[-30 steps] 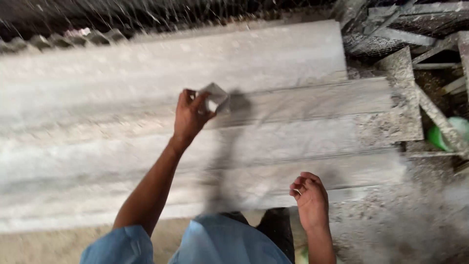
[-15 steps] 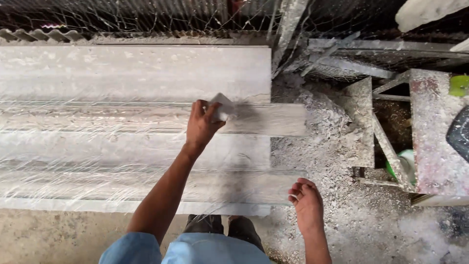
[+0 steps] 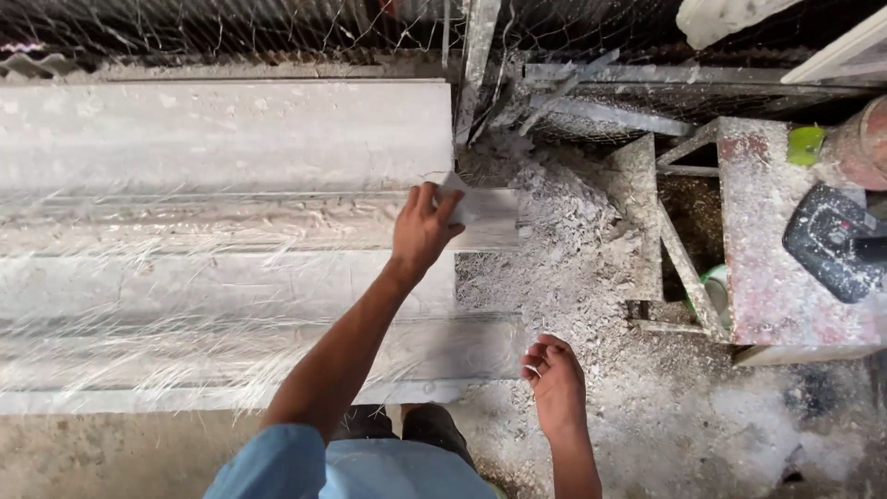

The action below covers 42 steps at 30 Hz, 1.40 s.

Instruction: Preparing and layering fiberglass strands onto an architectural mold and applying a liquid mixture to saturate them.

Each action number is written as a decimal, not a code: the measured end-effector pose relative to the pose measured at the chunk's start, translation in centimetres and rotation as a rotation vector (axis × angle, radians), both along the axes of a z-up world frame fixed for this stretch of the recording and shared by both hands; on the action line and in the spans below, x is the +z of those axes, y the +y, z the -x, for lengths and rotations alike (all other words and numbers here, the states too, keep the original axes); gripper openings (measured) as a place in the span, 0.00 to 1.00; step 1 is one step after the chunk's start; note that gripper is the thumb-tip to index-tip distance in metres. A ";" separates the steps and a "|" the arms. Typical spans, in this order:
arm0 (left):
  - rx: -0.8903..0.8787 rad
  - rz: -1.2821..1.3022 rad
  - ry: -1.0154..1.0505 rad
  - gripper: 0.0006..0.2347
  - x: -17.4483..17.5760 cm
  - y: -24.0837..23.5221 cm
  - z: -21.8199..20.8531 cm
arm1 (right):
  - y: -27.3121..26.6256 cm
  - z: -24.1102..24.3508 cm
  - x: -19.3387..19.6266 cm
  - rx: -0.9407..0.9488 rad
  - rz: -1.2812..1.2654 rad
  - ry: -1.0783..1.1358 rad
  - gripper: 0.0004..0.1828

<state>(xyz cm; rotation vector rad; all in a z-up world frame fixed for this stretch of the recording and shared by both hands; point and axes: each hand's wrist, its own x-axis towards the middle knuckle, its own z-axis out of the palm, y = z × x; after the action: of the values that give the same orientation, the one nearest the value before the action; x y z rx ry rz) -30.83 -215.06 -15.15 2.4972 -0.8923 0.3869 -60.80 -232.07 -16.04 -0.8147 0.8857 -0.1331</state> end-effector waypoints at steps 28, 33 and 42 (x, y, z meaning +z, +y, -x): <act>0.740 0.209 -0.005 0.27 5.3 39.6 -2.2 | 20.9 -13.6 3.9 0.348 0.170 0.025 0.12; 0.838 0.755 0.057 0.29 2.5 55.9 -3.3 | 39.1 -20.7 1.5 0.506 0.223 -0.065 0.10; 0.827 1.207 0.473 0.24 13.2 81.8 0.0 | 75.2 -26.6 6.3 0.746 0.156 -0.142 0.09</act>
<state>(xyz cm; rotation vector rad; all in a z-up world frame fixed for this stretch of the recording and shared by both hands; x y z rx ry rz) -30.88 -133.27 -1.93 1.5248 0.5219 0.3813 -34.20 -156.83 -9.77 -1.2172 0.3977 0.3948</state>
